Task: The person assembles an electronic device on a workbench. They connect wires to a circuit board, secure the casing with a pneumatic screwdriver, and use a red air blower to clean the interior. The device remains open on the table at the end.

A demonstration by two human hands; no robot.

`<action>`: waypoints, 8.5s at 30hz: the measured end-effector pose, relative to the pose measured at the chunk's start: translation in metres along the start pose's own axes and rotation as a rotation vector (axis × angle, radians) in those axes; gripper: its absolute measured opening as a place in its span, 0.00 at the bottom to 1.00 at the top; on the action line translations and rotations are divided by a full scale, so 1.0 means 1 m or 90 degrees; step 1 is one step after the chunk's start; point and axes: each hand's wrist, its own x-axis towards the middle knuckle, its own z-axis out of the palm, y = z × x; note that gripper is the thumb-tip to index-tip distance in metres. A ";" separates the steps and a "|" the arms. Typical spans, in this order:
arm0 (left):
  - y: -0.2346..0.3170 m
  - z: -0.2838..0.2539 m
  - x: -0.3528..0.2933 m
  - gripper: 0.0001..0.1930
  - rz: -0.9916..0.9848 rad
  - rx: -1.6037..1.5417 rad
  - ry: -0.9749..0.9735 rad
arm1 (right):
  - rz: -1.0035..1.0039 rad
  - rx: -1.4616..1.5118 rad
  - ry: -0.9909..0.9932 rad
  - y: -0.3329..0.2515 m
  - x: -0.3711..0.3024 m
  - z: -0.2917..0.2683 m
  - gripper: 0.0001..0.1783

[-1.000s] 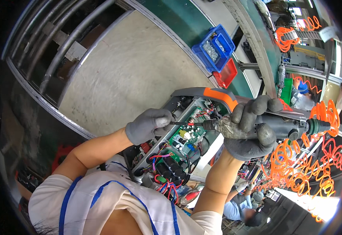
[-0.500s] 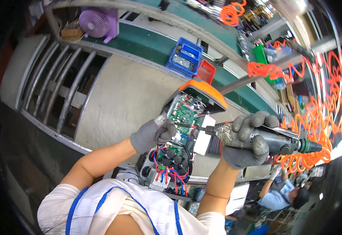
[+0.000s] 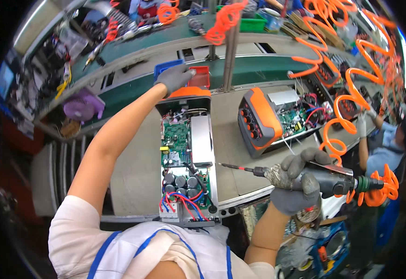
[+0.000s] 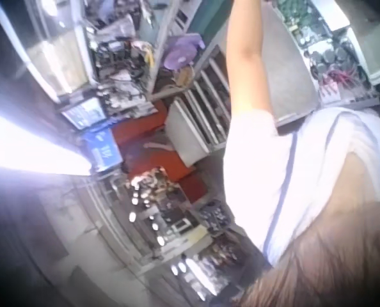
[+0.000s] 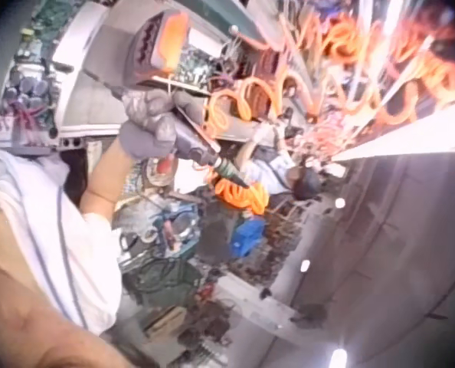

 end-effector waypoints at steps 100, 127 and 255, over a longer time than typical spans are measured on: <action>-0.012 0.056 -0.085 0.18 0.041 0.067 -0.002 | 0.176 0.406 0.453 0.267 -0.056 -0.137 0.17; 0.072 0.158 -0.114 0.18 0.106 -0.252 -0.335 | 0.030 0.152 0.531 0.054 -0.066 -0.267 0.14; -0.144 0.094 0.032 0.22 -0.209 0.118 -0.050 | 1.149 0.542 0.192 0.468 -0.139 -0.061 0.05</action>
